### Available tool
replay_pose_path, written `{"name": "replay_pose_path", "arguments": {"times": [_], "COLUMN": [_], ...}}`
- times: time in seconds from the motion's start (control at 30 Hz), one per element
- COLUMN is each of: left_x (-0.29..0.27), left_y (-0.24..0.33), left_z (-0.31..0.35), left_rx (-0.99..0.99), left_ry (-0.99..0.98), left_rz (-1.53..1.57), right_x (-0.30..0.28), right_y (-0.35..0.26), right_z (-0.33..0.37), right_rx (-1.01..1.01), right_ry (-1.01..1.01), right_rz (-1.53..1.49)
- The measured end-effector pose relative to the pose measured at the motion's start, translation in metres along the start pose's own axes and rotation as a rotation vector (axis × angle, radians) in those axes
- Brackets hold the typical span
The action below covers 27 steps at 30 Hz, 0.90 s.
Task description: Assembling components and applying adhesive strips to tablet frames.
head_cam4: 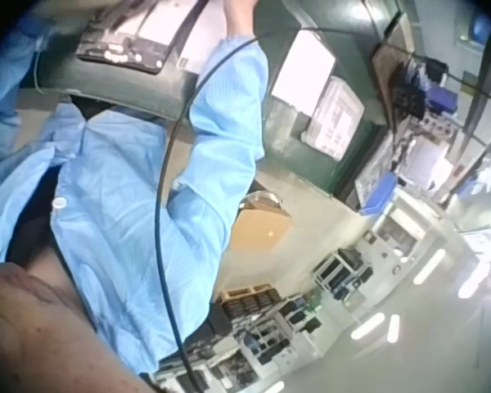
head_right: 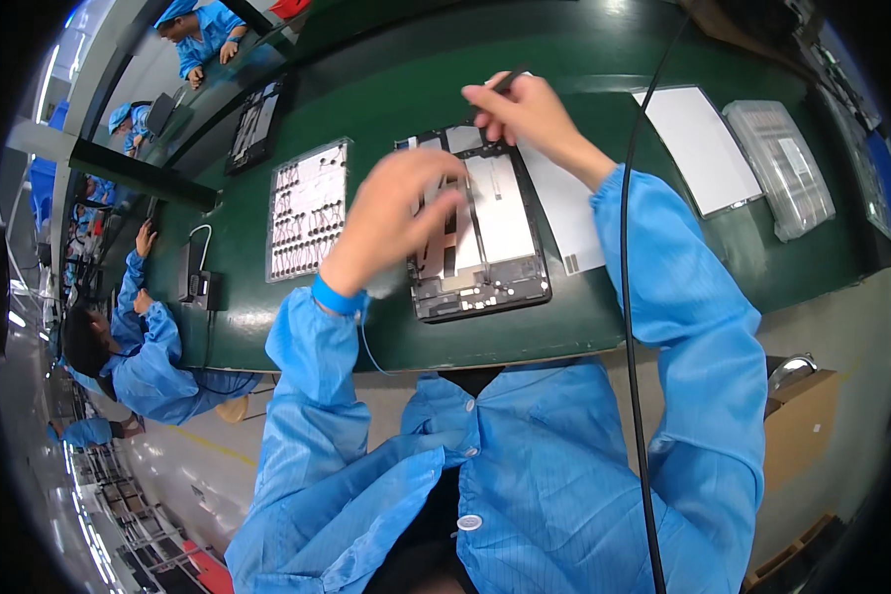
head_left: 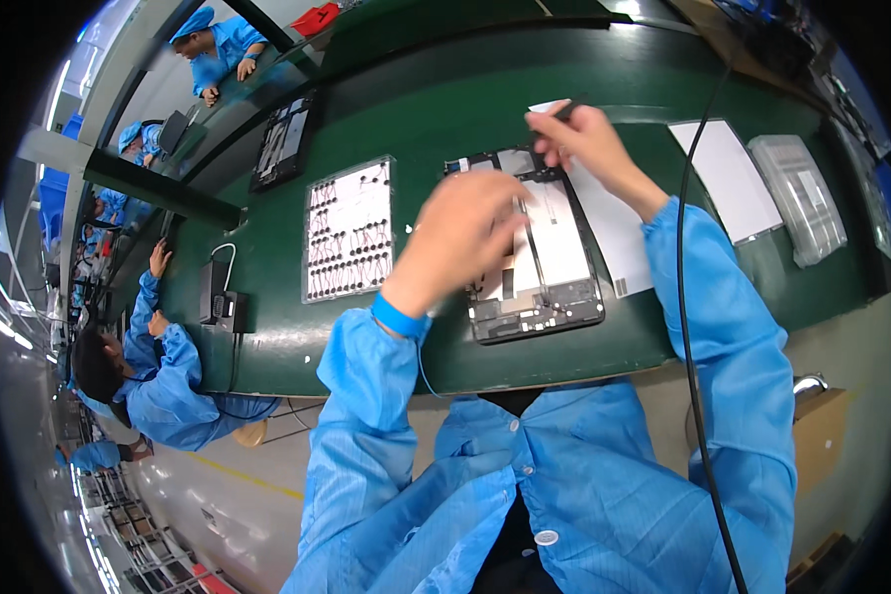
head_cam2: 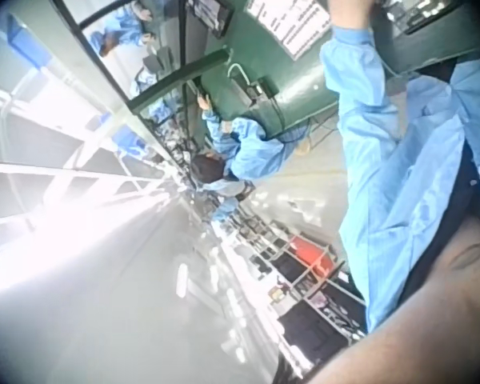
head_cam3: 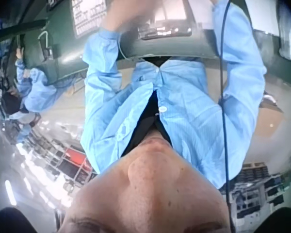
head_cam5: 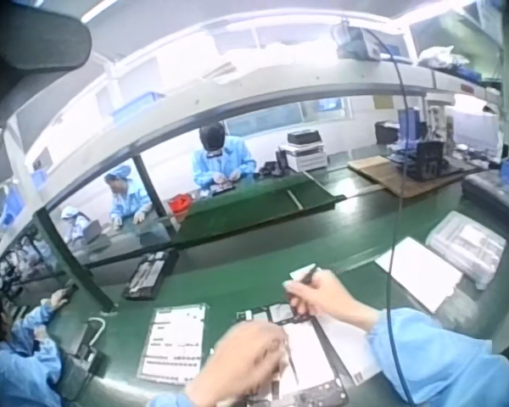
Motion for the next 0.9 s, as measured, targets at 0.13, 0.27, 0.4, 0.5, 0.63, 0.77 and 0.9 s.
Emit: {"name": "replay_pose_path", "arguments": {"times": [0.13,0.27,0.4,0.5,0.63,0.77,0.9], "left_x": [0.005,0.015,0.016,0.018,0.018,0.017,0.007], "left_y": [-0.064,-0.069,-0.071,-0.071,-0.071,-0.069,-0.062], "left_z": [0.025,0.033,0.035,0.037,0.038,0.042,0.032], "left_rx": [-0.276,-0.329,-0.33,-0.312,-0.306,-0.322,-0.294], "left_ry": [0.251,0.158,0.17,0.178,0.19,0.201,0.158], "left_rz": [0.001,0.07,0.031,0.02,-0.013,-0.018,-0.022], "right_x": [0.038,0.042,0.045,0.043,0.042,0.05,0.047], "right_y": [0.016,0.018,0.018,0.02,0.023,0.02,0.017], "right_z": [-0.033,-0.033,-0.035,-0.036,-0.038,-0.033,-0.036], "right_rx": [0.067,0.091,0.092,0.109,0.101,0.12,0.07], "right_ry": [-0.062,-0.041,-0.046,-0.045,-0.054,-0.058,-0.057], "right_rz": [0.006,0.053,0.11,0.143,0.151,0.147,0.11]}}
Point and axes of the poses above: each hand's wrist, its own z-axis away from the middle knuckle, its own x-axis out of the palm, y = z × x, the point moved 3 cm from there along -z, towards the middle knuckle, and after that the axes turned 5 degrees about x, right-handed, at the moved point
